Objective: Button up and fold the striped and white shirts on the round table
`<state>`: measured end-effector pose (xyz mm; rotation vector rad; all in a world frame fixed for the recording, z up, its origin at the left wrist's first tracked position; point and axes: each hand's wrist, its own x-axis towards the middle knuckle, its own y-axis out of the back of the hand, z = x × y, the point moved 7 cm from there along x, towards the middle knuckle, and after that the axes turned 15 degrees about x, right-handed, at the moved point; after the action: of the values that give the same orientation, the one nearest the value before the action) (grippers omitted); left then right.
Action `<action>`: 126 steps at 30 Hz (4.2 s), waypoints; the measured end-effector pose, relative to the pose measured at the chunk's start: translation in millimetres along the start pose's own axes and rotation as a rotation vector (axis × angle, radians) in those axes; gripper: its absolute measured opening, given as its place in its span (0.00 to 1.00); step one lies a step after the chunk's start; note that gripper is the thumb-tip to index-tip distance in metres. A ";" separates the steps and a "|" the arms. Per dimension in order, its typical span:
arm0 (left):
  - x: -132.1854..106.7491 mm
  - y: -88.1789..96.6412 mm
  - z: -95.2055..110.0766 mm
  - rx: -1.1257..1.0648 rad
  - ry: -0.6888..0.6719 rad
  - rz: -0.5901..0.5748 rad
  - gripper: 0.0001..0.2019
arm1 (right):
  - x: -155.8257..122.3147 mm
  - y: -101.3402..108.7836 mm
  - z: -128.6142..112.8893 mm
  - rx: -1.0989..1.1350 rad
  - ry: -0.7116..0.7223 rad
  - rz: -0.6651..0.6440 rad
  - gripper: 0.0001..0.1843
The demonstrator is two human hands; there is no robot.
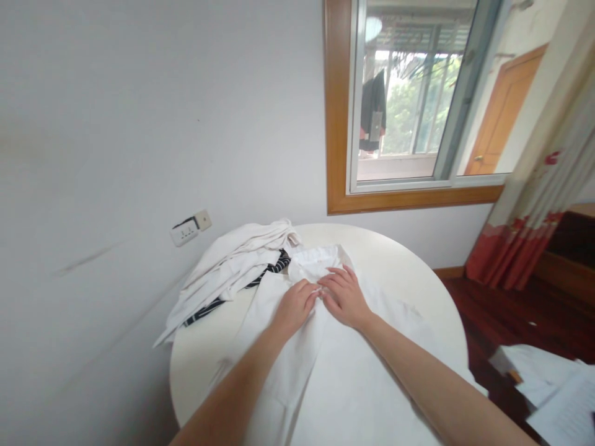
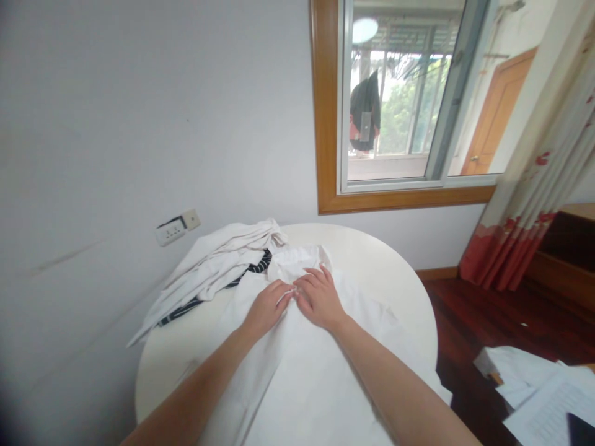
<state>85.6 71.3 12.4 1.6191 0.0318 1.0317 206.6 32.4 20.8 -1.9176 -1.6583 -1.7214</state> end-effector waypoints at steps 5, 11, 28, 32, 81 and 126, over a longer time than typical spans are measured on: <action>-0.6 -5.2 2.5 0.062 -0.057 -0.038 0.10 | 0.0 -17.0 10.3 0.014 -0.135 -0.104 0.16; 2.5 -12.9 -2.2 0.060 -0.036 -0.076 0.08 | -1.9 -24.9 23.2 -0.046 -0.287 -0.182 0.22; -0.5 -10.1 7.5 0.230 -0.023 -0.079 0.07 | -4.2 -28.9 23.7 0.014 -0.356 -0.171 0.26; -1.5 -12.2 8.6 0.229 -0.076 -0.088 0.09 | -6.8 -32.2 32.4 0.059 -0.360 -0.184 0.24; -109.9 85.9 142.5 -0.060 -0.455 -0.546 0.18 | 75.2 54.2 58.0 -0.511 -0.386 -0.083 0.19; -10.2 -30.3 -50.4 -0.431 0.351 -0.074 0.11 | -58.8 82.6 67.0 -0.365 -0.370 -0.437 0.10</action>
<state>62.7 115.7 -20.3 1.0313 0.0975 1.1637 322.9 5.1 -1.3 -2.2786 -2.1523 -2.0374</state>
